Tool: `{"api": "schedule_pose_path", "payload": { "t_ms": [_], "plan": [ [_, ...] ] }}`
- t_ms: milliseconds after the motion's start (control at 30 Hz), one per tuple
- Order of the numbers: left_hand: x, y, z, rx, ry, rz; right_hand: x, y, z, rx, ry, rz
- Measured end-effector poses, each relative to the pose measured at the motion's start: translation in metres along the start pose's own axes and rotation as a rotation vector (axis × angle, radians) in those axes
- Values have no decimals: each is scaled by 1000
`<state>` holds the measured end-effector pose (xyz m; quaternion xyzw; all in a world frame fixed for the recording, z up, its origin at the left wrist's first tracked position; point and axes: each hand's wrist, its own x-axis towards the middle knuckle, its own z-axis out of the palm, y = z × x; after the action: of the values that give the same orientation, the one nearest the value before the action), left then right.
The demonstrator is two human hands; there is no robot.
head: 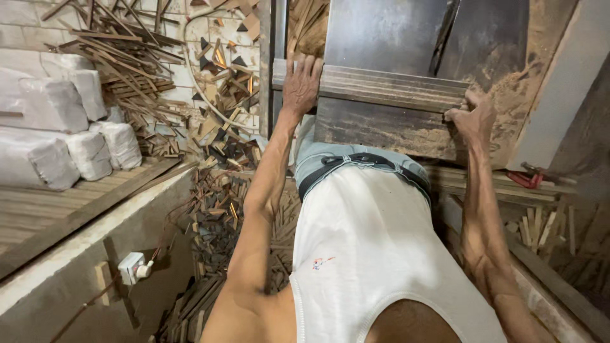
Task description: The person sorts and stacks thin wooden strips at a table saw, aligning them into a pile and moving pieces one at a time. They push a wheeled cart, gather small cut wood blocks from the floor, and continue arranging the strips on the saw table.
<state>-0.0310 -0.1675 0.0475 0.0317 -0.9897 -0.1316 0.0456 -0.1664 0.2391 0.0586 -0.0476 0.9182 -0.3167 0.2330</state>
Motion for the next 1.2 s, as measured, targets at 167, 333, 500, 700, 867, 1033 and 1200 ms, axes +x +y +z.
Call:
{"api": "schedule_pose_path", "payload": {
  "t_ms": [167, 333, 500, 700, 867, 1033, 1200],
  "plan": [
    [-4, -11, -7, 75, 76, 40, -4, -9, -4, 67, 38, -124],
    [-11, -22, -5, 54, 43, -7, 2, -12, 6, 277, 39, -269],
    [-3, -15, 13, 38, -54, 25, 4, -23, -3, -31, 4, -66],
    [1, -14, 26, 44, 89, 104, -10, -27, -5, -353, 191, -468],
    [-2, -11, 22, 61, 21, 119, -7, 7, -9, -441, 62, -664],
    [19, -20, 25, 64, -1, 148, 14, 20, -8, -494, 88, -802],
    [36, -29, 30, 113, -109, 102, 42, 11, -14, -440, 113, -860]
  ]
}}
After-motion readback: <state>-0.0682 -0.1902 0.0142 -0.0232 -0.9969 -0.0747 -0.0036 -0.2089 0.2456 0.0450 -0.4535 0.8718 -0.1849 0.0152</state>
